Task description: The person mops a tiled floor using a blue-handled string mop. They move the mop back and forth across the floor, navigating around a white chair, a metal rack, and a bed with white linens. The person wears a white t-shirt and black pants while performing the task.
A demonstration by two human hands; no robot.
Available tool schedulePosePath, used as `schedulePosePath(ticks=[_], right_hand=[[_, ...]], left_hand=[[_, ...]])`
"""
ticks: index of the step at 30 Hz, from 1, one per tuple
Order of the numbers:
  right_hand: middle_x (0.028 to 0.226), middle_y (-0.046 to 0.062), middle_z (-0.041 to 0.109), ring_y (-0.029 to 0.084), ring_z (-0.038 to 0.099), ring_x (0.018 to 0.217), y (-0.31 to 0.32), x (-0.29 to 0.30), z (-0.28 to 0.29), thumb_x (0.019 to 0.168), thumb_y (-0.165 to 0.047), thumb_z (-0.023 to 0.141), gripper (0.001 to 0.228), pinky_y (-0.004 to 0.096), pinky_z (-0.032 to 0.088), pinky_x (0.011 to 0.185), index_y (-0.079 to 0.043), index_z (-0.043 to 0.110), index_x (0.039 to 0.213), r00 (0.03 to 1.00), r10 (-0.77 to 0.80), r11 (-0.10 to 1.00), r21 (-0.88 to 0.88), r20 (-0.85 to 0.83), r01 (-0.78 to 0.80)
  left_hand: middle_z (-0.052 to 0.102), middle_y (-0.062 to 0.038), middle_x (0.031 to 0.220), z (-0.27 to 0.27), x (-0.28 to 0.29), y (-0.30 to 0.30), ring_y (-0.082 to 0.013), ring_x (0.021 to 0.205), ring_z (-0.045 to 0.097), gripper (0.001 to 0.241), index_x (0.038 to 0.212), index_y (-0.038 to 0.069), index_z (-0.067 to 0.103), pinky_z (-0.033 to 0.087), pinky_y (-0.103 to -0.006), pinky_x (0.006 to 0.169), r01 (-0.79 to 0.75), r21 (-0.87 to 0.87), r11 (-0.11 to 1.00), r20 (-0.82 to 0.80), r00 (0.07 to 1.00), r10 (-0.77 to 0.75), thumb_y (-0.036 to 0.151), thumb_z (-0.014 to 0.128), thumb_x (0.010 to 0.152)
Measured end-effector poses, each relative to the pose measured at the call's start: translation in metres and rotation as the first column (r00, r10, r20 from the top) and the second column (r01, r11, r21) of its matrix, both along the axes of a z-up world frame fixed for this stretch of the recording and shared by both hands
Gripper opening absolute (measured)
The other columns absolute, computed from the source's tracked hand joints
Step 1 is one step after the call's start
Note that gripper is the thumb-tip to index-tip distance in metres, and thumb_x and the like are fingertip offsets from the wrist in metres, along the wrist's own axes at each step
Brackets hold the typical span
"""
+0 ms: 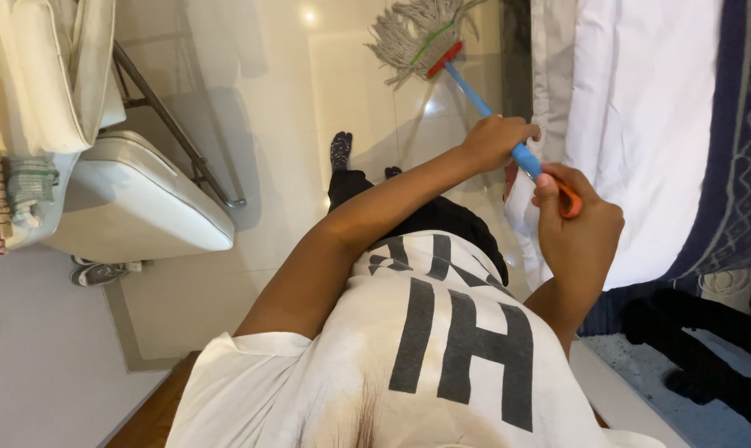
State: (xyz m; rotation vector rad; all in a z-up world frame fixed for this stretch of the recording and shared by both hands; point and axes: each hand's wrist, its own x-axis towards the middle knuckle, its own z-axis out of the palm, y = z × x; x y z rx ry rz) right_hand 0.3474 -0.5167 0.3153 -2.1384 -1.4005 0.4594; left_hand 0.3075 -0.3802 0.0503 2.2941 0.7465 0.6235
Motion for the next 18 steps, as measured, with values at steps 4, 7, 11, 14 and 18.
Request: schedulePosePath(ticks=[4,7,11,14,18], right_hand=[[0.079,0.012,0.074,0.031,0.075,0.075,-0.011,0.015,-0.007,0.114,-0.025,0.068,0.021,0.041,0.056,0.077,-0.006,0.076,0.119,0.993,0.111,0.992,-0.067,0.047,-0.107],[0.076,0.012,0.073,0.032,0.073,0.07,-0.02,0.023,-0.012,0.113,-0.025,0.07,0.023,0.042,0.056,0.075,-0.003,0.076,0.119,0.986,0.145,0.985,-0.106,0.081,-0.136],[0.081,0.012,0.074,0.033,0.073,0.073,-0.03,0.025,-0.022,0.108,-0.023,0.071,0.017,0.038,0.056,0.068,-0.007,0.072,0.114,0.993,0.116,0.99,-0.082,0.03,-0.114],[0.086,0.017,0.075,0.034,0.074,0.078,-0.031,0.026,-0.036,0.107,-0.023,0.066,0.019,0.036,0.056,0.066,-0.006,0.068,0.113,0.987,0.121,0.992,-0.017,-0.109,-0.124],[0.091,0.018,0.075,0.028,0.076,0.088,-0.025,0.03,-0.044,0.107,-0.016,0.059,0.013,0.032,0.057,0.07,-0.006,0.067,0.109,0.922,0.201,0.979,0.089,-0.331,-0.181]], left_hand=[[0.072,-0.002,0.099,-0.034,0.015,-0.003,-0.0314,0.104,0.074,0.058,0.123,0.028,0.058,0.05,-0.0525,0.107,0.094,-0.079,0.992,-0.181,0.978,-0.107,0.0,0.077,0.075],[0.073,-0.004,0.1,-0.04,0.019,-0.011,-0.0321,0.106,0.074,0.064,0.131,0.027,0.054,0.046,-0.0549,0.112,0.13,-0.075,0.989,-0.183,0.973,-0.141,-0.003,0.074,0.078],[0.071,0.003,0.081,-0.033,0.016,-0.018,-0.0259,0.085,0.075,0.037,0.094,0.026,0.063,0.056,-0.0476,0.087,0.131,-0.095,0.987,-0.212,0.966,-0.148,0.008,0.077,0.065],[0.068,0.005,0.07,-0.027,0.014,-0.024,-0.0243,0.075,0.074,0.021,0.076,0.027,0.061,0.056,-0.0437,0.076,0.075,-0.057,0.996,-0.245,0.966,-0.087,0.014,0.072,0.064],[0.063,0.009,0.065,-0.021,-0.001,-0.027,-0.0218,0.069,0.07,0.025,0.067,0.027,0.053,0.055,-0.0394,0.069,-0.049,-0.065,0.997,-0.218,0.975,0.034,0.016,0.075,0.062]])
